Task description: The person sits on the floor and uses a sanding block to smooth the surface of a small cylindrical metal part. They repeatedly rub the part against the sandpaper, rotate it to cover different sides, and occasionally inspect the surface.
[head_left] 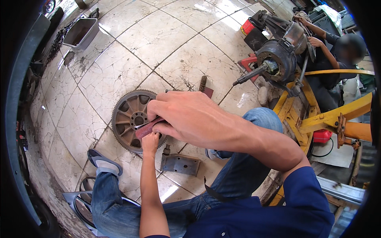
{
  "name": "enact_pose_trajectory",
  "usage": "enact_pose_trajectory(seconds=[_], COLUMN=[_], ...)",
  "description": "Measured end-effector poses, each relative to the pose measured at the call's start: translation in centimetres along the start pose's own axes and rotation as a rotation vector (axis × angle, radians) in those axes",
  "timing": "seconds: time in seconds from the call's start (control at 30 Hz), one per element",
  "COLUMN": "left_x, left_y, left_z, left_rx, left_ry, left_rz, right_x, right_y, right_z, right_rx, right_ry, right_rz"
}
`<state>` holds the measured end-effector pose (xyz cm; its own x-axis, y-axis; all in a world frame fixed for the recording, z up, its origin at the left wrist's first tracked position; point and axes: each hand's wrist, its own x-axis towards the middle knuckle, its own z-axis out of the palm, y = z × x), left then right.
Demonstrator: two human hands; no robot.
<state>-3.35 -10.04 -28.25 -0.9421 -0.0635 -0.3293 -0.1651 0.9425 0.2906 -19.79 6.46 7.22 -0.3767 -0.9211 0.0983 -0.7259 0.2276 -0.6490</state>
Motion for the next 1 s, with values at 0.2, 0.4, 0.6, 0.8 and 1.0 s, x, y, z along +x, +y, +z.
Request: enact_pose_trajectory(seconds=[0.2,0.4,0.6,0.8,1.0], left_x=[-0.6,-0.8,-0.2,0.5,-0.1], left_y=[-1.3,-0.3,-0.4,-0.8,-0.6], left_z=[1.4,0.7,0.6,0.9,0.9], left_rx=[0.103,-0.051,0.071,-0.04,0.012], left_ry=[0.383,0.231,0.123,-0.113,0.22], left_rz=[0.173,-0.049,-0.069,-0.181,0.001], right_x=[0.0,0.0,-0.2,-0.4,-0.3], right_y=[-0.1,0.4,0.7,0.7,0.7], right_z=[0.2,0.4,0.9,0.8,0.9], right_rx=[-0.02,0.001,-0.013,-0.045,-0.06], right_ry=[-0.018,-0.014,-0.006,-0.012,-0.022], right_rz=[-0.002,-0.002,-0.007,-0.004,-0.003])
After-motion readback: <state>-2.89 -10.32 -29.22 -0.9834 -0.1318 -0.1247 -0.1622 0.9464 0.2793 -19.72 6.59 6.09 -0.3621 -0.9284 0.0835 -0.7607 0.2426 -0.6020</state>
